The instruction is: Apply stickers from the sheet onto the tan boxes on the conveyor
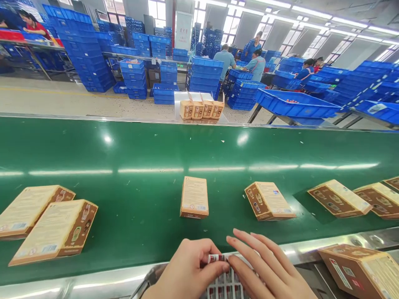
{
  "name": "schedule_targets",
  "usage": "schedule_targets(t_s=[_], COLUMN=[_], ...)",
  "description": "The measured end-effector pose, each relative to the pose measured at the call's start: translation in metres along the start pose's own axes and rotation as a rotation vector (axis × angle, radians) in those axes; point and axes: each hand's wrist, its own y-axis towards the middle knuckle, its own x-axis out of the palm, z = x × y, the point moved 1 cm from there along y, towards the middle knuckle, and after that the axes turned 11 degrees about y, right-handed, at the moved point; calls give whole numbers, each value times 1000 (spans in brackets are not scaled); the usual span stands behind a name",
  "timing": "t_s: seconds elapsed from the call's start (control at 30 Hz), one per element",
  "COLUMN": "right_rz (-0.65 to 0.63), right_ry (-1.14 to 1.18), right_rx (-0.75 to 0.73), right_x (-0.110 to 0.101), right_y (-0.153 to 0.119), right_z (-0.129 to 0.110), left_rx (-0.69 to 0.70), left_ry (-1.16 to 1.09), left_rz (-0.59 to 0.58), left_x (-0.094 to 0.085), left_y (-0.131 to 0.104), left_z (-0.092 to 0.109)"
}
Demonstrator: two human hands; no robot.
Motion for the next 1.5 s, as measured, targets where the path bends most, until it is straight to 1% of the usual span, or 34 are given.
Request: schedule_targets(t_s=[0.07,0.1,0.13,0.17,0.2,0.27,0.3,0.33,0.37,0.4,0.43,0.5,0.53,0.57,0.6,0.67,0.77,0.9,1.1,1.23,1.37,1.5], right_rz=[5,13,23,35,45,124,181,239,287,314,307,253,230,219,223,246,229,176,113,105,88,119], right_ry=[72,146,242,356,478,727,846,959,1071,1172,1257,1344,1343,1322,1291,1246,1247,1228,1128,1123,1032,929], right_rx=[20,68,146,261,406,751,920,1064,1171,1236,1262,1255,1249,1253,1268,1302,1328,1332,1367,1369,1338,1322], right_x=[1,1,1,2,3,8,13,19,26,33,41,53,58,61,62,63,61,56,50,46,47,49], right_y=[-1,-2,-3,-4,-4,-2,2,6,13,20,27,41,46,49,51,51,47,44,42,36,29,23], right_z=[-2,-1,1,5,11,28,38,47,56,64,70,79,82,84,85,88,91,96,106,114,121,124], left_rx=[-16,-27,-42,-60,-80,-102,-91,-51,27,136,267,528,618,663,670,616,539,538,572,561,565,580], left_ry=[-61,-101,-138,-165,-179,-136,-84,-18,61,151,248,455,559,653,729,810,792,740,747,747,731,722], left_rz=[8,5,-2,-13,-22,-15,5,32,68,103,140,201,224,231,218,151,62,57,53,38,36,40], left_x=[0,-1,-2,-3,-5,-11,-14,-17,-21,-24,-27,-30,-31,-30,-29,-25,-18,-11,-4,1,7,13], left_y=[2,2,2,2,1,-2,-4,-5,-6,-6,-5,-1,2,6,11,21,32,38,46,52,59,66], left_z=[-2,-4,-5,-6,-8,-11,-13,-15,-16,-17,-18,-18,-17,-16,-15,-12,-6,-1,5,10,10,9])
